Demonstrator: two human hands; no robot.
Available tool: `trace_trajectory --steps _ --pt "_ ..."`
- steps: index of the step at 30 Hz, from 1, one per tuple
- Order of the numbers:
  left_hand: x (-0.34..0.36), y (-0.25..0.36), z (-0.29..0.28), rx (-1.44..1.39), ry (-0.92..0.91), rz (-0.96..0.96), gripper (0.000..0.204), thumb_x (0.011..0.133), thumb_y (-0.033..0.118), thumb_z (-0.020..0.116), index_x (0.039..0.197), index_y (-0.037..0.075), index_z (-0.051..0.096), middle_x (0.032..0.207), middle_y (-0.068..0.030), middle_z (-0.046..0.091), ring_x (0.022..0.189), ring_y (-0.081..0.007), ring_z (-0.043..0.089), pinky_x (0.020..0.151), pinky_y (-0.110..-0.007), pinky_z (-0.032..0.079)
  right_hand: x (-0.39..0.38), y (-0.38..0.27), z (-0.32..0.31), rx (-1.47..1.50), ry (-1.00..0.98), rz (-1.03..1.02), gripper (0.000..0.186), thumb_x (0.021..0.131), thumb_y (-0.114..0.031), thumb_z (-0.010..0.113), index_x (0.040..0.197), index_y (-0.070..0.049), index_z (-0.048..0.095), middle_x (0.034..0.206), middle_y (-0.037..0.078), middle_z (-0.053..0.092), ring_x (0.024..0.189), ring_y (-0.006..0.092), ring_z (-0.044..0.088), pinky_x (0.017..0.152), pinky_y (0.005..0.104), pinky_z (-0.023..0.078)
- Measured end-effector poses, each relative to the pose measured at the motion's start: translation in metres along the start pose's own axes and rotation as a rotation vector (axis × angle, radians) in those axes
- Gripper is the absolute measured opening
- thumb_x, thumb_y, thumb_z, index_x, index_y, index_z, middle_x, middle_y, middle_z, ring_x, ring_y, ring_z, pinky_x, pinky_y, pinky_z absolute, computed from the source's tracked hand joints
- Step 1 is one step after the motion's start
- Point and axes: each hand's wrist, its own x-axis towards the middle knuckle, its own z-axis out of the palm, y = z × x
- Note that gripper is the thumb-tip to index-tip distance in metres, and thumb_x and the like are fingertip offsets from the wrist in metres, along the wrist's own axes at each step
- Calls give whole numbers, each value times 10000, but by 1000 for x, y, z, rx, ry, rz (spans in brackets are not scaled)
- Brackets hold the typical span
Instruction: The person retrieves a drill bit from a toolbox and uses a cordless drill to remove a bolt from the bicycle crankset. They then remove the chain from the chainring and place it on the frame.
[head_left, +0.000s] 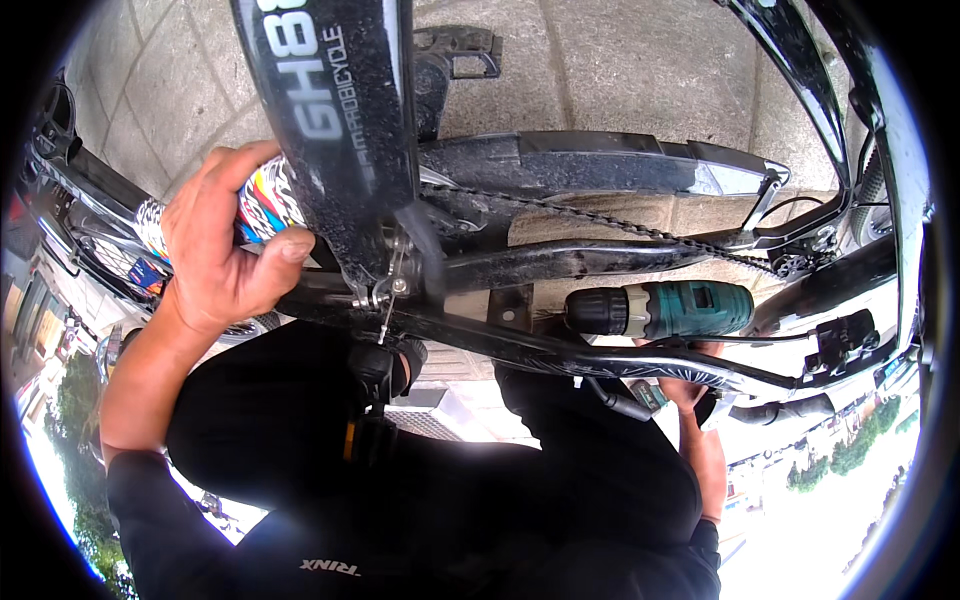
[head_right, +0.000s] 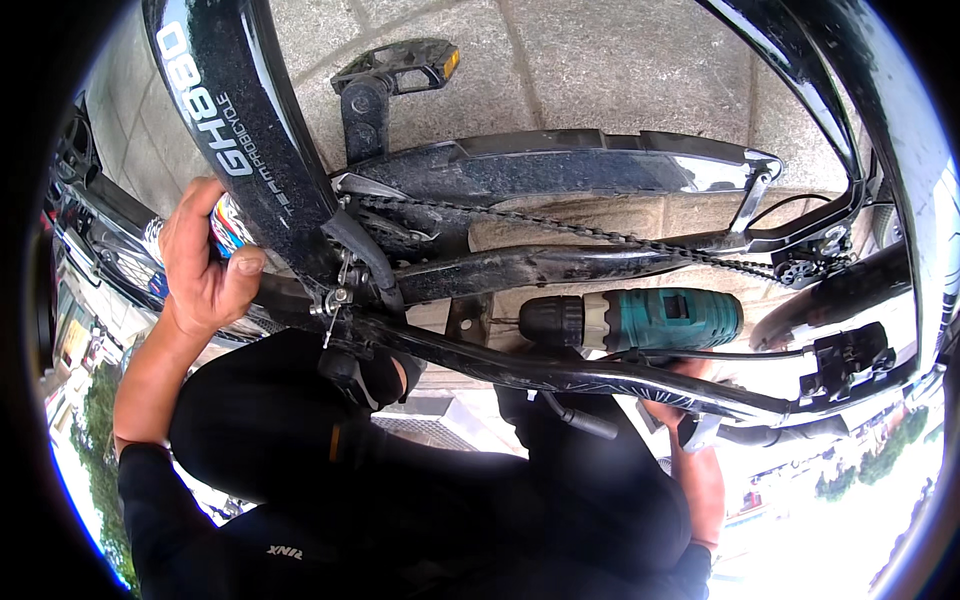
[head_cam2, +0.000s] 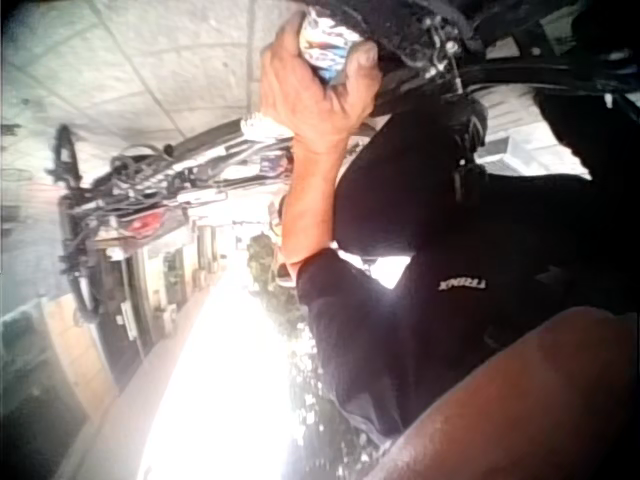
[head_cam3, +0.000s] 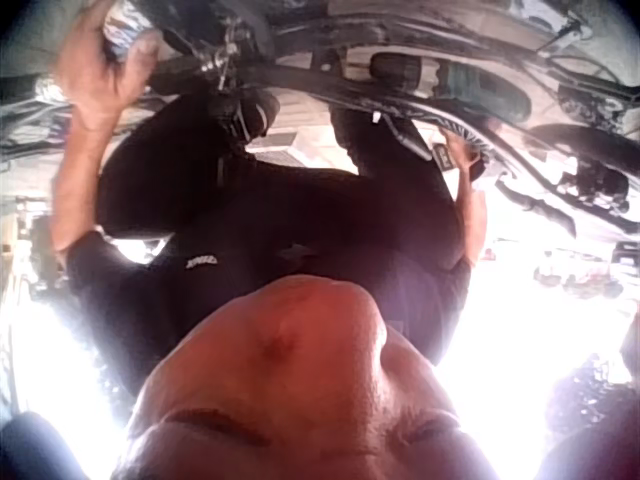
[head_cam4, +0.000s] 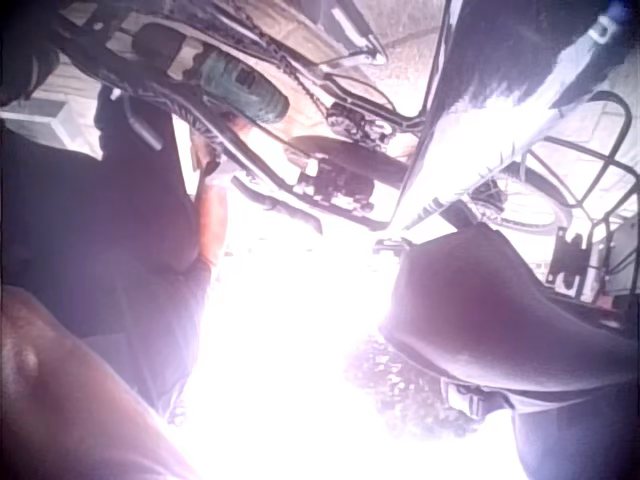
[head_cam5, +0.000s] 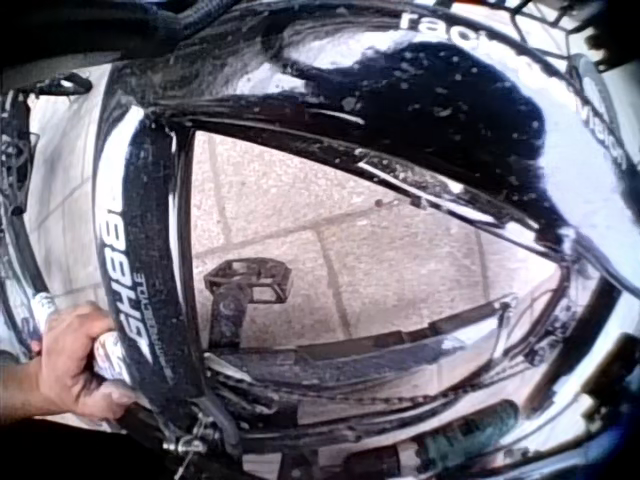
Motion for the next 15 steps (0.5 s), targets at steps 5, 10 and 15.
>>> trace_trajectory --steps 5,10,15 --pt "-3 -2 -2 4 -10 -11 613 906 457 765 1208 -60 635 847 -156 628 667 -286 590 612 -359 484 6 -29 3 -151 -39 5 365 806 -160 869 1117 -45 717 995 89 770 894 204 731 829 357 580" --pt "-3 -2 -1 -13 2 -7 629 908 468 766 1205 -70 634 853 -161 636 667 -285 595 615 -359 489 2 -7 3 75 -8 -19 312 816 -145 842 1086 -44 725 967 96 774 864 193 735 791 354 582" --pt "-4 3 -2 14 1 -13 637 915 475 761 1206 -76 632 880 -173 654 678 -291 609 625 -360 499 10 -19 -3 -176 -105 -175 325 818 -163 829 1099 -47 713 965 104 768 855 218 736 791 363 576"
